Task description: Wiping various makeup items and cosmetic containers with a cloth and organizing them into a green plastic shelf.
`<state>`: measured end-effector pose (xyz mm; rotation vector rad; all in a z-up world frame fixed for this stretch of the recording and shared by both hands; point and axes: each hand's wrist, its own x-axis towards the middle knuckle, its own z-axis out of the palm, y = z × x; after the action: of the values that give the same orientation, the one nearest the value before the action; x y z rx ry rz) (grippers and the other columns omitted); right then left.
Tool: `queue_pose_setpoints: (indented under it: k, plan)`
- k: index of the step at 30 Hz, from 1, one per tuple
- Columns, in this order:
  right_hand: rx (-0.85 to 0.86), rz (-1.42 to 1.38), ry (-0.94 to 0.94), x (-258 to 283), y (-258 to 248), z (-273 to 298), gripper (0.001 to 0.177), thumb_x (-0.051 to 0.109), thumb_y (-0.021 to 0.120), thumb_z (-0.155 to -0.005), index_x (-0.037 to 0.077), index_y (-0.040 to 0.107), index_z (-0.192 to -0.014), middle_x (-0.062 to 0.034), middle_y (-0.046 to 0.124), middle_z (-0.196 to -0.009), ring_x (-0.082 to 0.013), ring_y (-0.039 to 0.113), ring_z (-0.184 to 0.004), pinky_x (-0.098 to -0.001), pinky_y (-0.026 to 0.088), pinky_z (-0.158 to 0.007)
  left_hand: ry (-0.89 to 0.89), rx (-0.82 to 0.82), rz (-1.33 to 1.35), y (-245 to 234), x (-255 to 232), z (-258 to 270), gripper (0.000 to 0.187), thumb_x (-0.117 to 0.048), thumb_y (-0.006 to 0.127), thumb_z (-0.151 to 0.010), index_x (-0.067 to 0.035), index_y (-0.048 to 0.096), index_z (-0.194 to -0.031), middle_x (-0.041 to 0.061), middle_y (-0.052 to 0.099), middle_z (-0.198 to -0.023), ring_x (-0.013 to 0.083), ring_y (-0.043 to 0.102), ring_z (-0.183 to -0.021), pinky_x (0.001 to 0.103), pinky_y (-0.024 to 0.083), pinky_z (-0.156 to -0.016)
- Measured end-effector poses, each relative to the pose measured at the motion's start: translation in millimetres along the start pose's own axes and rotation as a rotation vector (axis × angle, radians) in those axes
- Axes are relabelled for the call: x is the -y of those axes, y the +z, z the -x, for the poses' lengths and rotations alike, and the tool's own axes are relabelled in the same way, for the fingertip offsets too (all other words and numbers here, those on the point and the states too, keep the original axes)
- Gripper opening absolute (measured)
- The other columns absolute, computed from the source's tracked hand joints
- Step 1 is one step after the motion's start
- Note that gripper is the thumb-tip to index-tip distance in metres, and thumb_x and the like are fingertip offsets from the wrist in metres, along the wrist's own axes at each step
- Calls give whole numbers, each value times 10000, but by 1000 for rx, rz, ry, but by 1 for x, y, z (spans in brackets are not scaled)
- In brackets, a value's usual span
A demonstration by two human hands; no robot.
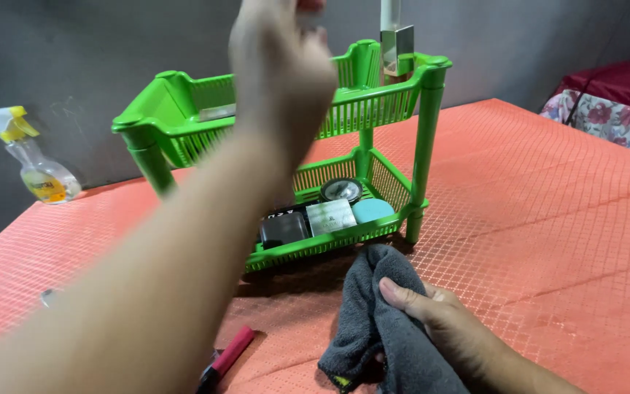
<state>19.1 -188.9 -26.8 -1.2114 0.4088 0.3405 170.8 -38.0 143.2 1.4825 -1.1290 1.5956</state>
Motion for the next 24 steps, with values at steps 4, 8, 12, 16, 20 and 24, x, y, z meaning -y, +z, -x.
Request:
queue_pose_setpoints:
  k: [4, 8, 12, 16, 20, 24]
  plan:
    - [122, 66, -59, -9, -11, -7, 586, 496, 710, -834, -52, 758, -1036, -161, 778, -779, -210, 730, -617, -326, 596, -574, -647, 178, 145, -81, -118, 81, 290, 134, 576, -826, -24, 641, -1060, 139, 513, -730, 283, 555, -629, 370, 415, -591]
    - [59, -16, -21, -14, -10, -18, 519, 413, 652, -879, -14, 731, -1163, -185, 792, -937, -266, 750, -742, -379, 605, -672, -664, 398, -12, -150, -129, 152, 341, 131, 591, -710, -68, 696, -967, 92, 646, -897, 230, 672, -762, 327, 538, -650]
    - [65, -6, -114, -18, -21, -29, 498, 443, 665, -871, 6, 762, -1091, -157, 796, -851, -247, 727, -657, -360, 591, -596, -749, 455, -648, -207, -51, 196, 220, -5, 637, -801, -127, 728, -959, 114, 716, -1011, 316, 687, -983, 434, 549, -885]
    - [65, -27, -96, -21, -24, -29, 506, 436, 679, -879, -13, 753, -1100, -159, 788, -860, -246, 729, -662, -364, 594, -605, -1148, 742, -857, -213, -1, 158, 376, -101, 679, -771, -166, 720, -1140, 182, 679, -1148, 387, 636, -1107, 500, 506, -963]
    - [45, -22, -113, -20, -24, -27, 512, 441, 683, -863, -13, 752, -1089, -159, 791, -847, -246, 731, -647, -368, 599, -598, -1317, 1148, -1015, -196, 18, 155, 572, -547, 682, -891, -219, 586, -1349, 178, 557, -1364, 444, 541, -1250, 516, 475, -1018]
    - [-18, 19, -103, -16, -18, -17, 513, 436, 702, -868, -25, 760, -1086, -163, 786, -838, -241, 727, -648, -365, 596, -596, -1178, 1227, -1078, -210, 64, 191, 681, -621, 757, -779, -157, 659, -1268, 168, 685, -1278, 392, 659, -1199, 496, 544, -996]
